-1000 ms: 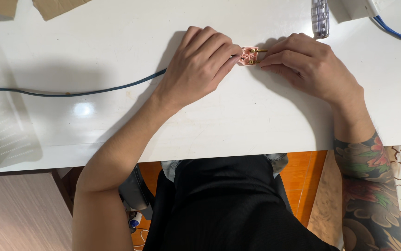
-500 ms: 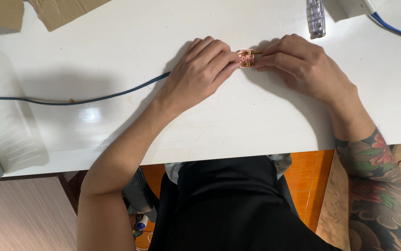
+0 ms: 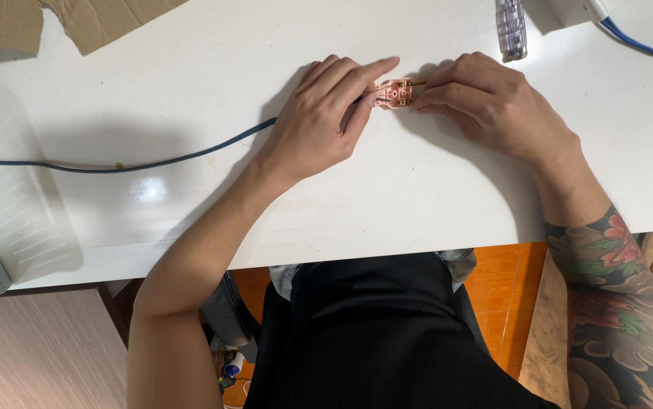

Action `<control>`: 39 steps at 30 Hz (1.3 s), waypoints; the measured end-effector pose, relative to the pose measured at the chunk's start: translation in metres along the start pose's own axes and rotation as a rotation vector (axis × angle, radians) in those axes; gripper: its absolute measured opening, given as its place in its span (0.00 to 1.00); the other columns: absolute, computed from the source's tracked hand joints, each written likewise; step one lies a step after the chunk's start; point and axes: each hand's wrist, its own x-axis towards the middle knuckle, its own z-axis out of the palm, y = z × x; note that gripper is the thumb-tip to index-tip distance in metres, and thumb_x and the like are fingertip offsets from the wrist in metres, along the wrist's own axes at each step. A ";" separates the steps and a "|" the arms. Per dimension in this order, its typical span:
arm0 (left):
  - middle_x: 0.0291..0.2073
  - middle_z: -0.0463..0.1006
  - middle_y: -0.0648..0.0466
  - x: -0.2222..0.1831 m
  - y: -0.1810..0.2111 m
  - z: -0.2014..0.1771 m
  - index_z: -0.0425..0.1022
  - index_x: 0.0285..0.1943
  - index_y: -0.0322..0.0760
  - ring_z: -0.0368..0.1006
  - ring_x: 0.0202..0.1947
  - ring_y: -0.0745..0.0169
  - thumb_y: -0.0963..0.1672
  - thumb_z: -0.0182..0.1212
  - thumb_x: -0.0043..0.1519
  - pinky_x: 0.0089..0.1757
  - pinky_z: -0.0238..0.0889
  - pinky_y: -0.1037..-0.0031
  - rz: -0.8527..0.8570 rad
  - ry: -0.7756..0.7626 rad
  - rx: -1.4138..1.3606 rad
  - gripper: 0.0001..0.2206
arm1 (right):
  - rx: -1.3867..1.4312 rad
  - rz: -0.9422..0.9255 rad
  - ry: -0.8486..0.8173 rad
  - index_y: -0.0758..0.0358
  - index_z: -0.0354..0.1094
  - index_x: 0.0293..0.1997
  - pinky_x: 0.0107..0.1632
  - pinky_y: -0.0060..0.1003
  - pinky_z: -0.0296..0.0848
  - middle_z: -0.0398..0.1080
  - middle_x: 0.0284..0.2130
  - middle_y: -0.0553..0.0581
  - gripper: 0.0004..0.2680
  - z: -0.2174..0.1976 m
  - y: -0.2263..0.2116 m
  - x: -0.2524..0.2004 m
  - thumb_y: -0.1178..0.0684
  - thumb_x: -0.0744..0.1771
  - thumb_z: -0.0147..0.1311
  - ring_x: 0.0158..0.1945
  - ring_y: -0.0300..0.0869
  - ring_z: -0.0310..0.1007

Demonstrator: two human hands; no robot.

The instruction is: The person assembles a power plug by inserting a blue cable into the plug's internal component and using a screwdriver to tighten the terminal screws.

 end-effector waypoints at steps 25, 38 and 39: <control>0.47 0.85 0.60 0.003 0.002 -0.006 0.77 0.71 0.42 0.75 0.48 0.57 0.36 0.62 0.77 0.55 0.69 0.64 0.077 0.004 0.076 0.15 | -0.035 -0.003 0.018 0.76 0.82 0.61 0.61 0.49 0.83 0.80 0.54 0.71 0.08 0.003 0.004 -0.003 0.70 0.75 0.72 0.57 0.58 0.83; 0.63 0.76 0.50 0.003 -0.007 0.000 0.80 0.66 0.34 0.79 0.53 0.51 0.41 0.74 0.77 0.55 0.73 0.60 0.112 -0.052 0.033 0.12 | -0.013 0.006 0.000 0.75 0.82 0.64 0.62 0.49 0.81 0.79 0.55 0.71 0.08 0.002 0.006 -0.003 0.70 0.76 0.69 0.57 0.57 0.82; 0.63 0.78 0.50 0.002 -0.007 0.001 0.81 0.66 0.33 0.78 0.54 0.51 0.42 0.70 0.79 0.55 0.72 0.61 0.115 -0.050 0.046 0.10 | -0.019 -0.009 0.008 0.76 0.82 0.63 0.62 0.50 0.81 0.80 0.54 0.71 0.08 0.003 0.007 -0.002 0.70 0.76 0.70 0.57 0.58 0.83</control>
